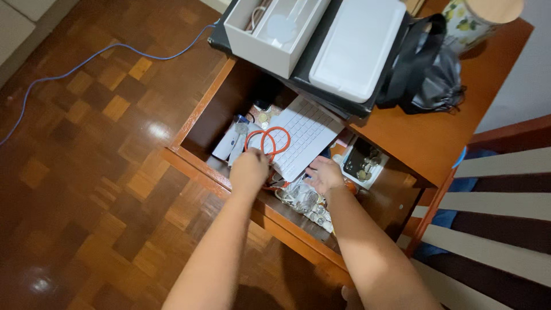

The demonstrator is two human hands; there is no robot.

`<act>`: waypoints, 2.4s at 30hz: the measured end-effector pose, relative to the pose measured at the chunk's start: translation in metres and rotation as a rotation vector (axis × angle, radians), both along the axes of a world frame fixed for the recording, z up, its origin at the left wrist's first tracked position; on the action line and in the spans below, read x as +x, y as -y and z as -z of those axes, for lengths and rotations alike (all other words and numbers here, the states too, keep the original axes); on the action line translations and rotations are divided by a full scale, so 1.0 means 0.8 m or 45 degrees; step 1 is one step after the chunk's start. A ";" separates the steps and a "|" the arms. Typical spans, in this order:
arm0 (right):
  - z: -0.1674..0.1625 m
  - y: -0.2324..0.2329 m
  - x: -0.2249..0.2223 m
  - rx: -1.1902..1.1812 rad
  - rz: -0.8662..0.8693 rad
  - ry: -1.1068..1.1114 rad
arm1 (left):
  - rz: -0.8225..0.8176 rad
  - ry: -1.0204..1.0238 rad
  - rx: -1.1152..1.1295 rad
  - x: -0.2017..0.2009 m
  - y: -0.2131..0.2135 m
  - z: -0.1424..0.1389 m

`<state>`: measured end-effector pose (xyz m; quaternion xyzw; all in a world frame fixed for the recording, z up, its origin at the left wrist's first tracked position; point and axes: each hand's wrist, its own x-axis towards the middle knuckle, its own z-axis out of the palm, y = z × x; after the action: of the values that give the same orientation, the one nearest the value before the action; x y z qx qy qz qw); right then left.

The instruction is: The person opens a wooden drawer and removes all contents, including a tablet, tablet case, cables, a keyboard, a small bag, a router, papers, a water bottle, a phone, and coins. The items are placed on the surface of the nightstand, leaving the drawer empty.

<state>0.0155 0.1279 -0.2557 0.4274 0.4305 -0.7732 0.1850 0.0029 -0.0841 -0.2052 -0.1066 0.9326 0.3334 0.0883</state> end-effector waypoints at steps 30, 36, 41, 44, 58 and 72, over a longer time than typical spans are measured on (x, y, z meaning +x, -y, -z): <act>-0.137 -0.033 0.070 0.149 0.079 -0.029 | -0.319 0.619 0.849 0.001 0.055 -0.086; -0.200 -0.036 0.111 0.014 -0.088 -0.035 | 0.071 1.125 0.949 0.010 0.111 -0.158; -0.231 -0.039 0.120 -0.266 -0.069 -0.111 | 0.156 1.069 1.011 0.003 0.129 -0.209; -0.225 -0.041 0.115 -0.286 0.035 -0.005 | 0.059 0.834 1.101 -0.016 0.124 -0.217; -0.354 -0.112 0.094 -0.646 -0.487 -0.241 | 0.219 0.457 0.374 -0.038 0.039 -0.180; -0.399 -0.159 -0.113 0.614 -0.286 -0.555 | 0.395 0.140 0.209 -0.054 0.005 -0.232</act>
<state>-0.0750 0.2548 0.0636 0.2337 0.6746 -0.6971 0.0663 -0.0403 -0.0883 -0.0197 0.0282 0.9013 0.3844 0.1978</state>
